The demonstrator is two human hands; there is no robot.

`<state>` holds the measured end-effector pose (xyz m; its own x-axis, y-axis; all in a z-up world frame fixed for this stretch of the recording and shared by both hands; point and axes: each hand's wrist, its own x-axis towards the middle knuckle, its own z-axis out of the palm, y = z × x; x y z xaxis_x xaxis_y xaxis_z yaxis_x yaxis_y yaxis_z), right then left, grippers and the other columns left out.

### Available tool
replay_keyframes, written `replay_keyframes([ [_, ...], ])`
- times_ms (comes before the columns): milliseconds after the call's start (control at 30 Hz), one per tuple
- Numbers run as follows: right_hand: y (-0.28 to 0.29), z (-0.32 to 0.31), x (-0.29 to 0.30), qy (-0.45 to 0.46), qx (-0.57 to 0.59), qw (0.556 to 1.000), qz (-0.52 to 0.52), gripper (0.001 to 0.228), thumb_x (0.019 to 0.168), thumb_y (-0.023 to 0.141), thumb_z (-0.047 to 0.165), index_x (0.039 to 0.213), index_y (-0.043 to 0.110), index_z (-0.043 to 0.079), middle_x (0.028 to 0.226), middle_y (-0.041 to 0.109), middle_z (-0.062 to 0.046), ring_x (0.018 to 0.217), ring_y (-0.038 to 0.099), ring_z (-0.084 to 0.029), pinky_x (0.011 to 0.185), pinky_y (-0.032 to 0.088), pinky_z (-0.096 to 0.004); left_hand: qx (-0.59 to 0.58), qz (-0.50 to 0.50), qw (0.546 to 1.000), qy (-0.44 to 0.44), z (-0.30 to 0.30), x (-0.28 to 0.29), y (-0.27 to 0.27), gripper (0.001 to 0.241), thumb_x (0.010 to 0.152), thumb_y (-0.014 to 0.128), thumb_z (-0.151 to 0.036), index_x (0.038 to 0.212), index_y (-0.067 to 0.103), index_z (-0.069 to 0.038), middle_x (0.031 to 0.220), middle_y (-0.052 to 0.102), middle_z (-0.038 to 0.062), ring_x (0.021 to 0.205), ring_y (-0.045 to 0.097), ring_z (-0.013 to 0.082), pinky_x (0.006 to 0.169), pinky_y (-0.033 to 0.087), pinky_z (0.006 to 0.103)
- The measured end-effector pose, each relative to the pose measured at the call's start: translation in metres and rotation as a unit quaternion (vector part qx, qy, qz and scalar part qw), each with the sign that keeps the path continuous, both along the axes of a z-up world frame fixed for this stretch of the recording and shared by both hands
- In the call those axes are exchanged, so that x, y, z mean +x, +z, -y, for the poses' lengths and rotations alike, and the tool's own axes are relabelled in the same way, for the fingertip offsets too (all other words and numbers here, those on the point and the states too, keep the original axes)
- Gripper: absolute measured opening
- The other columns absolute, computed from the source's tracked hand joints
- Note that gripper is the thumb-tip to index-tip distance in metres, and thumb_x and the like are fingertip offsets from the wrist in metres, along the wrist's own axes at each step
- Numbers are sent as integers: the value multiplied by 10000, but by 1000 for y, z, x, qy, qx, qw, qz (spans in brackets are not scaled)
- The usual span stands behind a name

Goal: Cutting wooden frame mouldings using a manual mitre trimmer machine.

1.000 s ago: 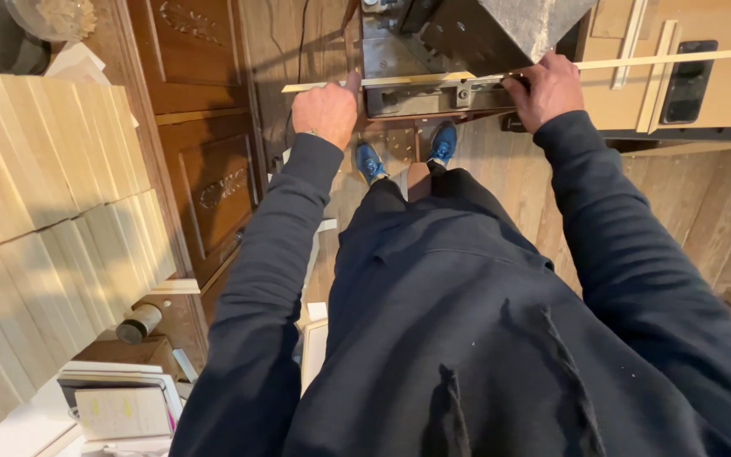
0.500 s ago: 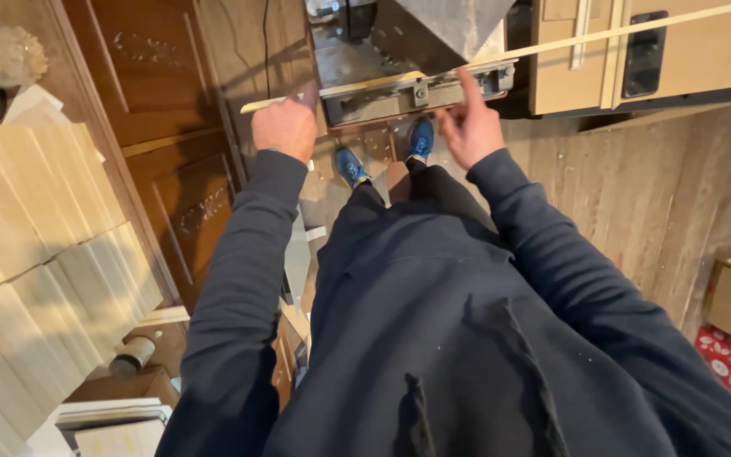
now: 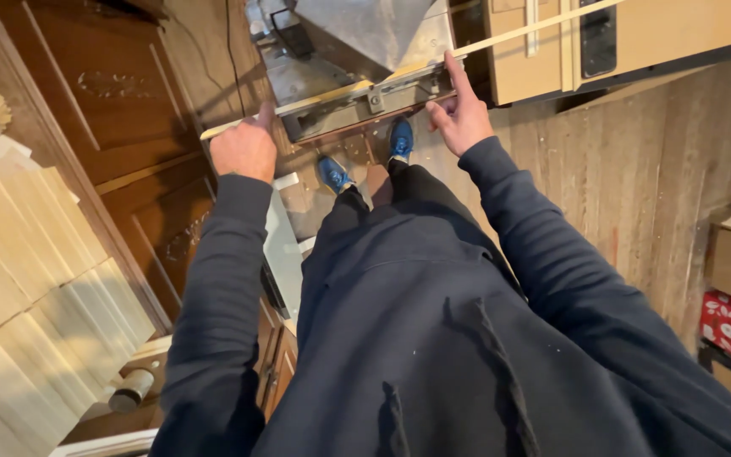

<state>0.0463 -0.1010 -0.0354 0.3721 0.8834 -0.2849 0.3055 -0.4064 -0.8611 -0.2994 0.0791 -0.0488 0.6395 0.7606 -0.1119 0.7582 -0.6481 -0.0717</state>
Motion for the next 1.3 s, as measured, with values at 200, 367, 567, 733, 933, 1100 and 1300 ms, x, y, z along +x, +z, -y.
replay_keyframes([
  [200, -13, 21, 87, -52, 67, 995, -44, 810, 1083, 614, 1, 1728, 147, 148, 829, 694, -79, 729, 709, -145, 693, 595, -293, -13, -12, 1000, 9, 0, 1, -2, 401, 937, 562, -154, 1305, 678, -266, 798, 722, 47, 662, 713, 289, 528, 530, 452],
  [367, -13, 45, 163, -141, 75, 987, -8, 731, 1084, 612, 29, 1687, 204, 100, 844, 710, -70, 723, 707, -127, 578, 500, -276, 2, -40, 999, 11, -1, 5, -3, 404, 919, 553, -158, 1283, 683, -274, 775, 716, 49, 618, 704, 285, 489, 520, 438],
  [567, -9, 52, 121, -43, -32, 998, 35, 132, 1105, 684, 128, 1105, 693, -4, 844, 701, -75, 749, 685, -108, 680, 542, -275, -3, -41, 999, 32, 2, 5, 5, 416, 939, 545, -160, 1317, 667, -282, 761, 716, 59, 623, 709, 279, 476, 520, 444],
  [733, 67, -5, -21, 245, -9, 958, 146, 322, 933, 699, 183, 1223, 698, 45, 1040, 708, -157, 970, 670, -321, 843, 554, -417, 5, -20, 999, 37, 2, 4, 4, 439, 916, 547, -154, 1330, 660, -251, 719, 720, 73, 603, 713, 278, 463, 526, 441],
  [933, 71, -79, -117, 331, 166, 897, 243, 633, 878, 785, 224, 1414, 536, -2, 1384, 569, -210, 1210, 564, -419, 1051, 476, -457, -15, 4, 999, 51, 5, 6, 0, 337, 938, 550, -178, 1250, 672, -207, 740, 731, 82, 611, 728, 283, 453, 531, 446],
  [1100, 19, -114, -134, 338, 177, 878, 290, 613, 860, 807, 209, 1408, 594, 33, 1280, 614, -182, 1144, 582, -419, 967, 478, -477, -3, 27, 998, 60, 10, -4, -15, 226, 1002, 544, -207, 1198, 653, -180, 771, 727, 84, 647, 731, 274, 488, 544, 445],
  [1300, 14, -113, -132, 358, 151, 877, 283, 406, 950, 784, 184, 1320, 668, 60, 1241, 646, -160, 1159, 594, -394, 990, 495, -461, -133, 277, 906, 292, 63, -21, 26, 308, 1055, 555, -243, 1345, 600, -147, 815, 751, 134, 721, 720, 359, 654, 545, 499],
])
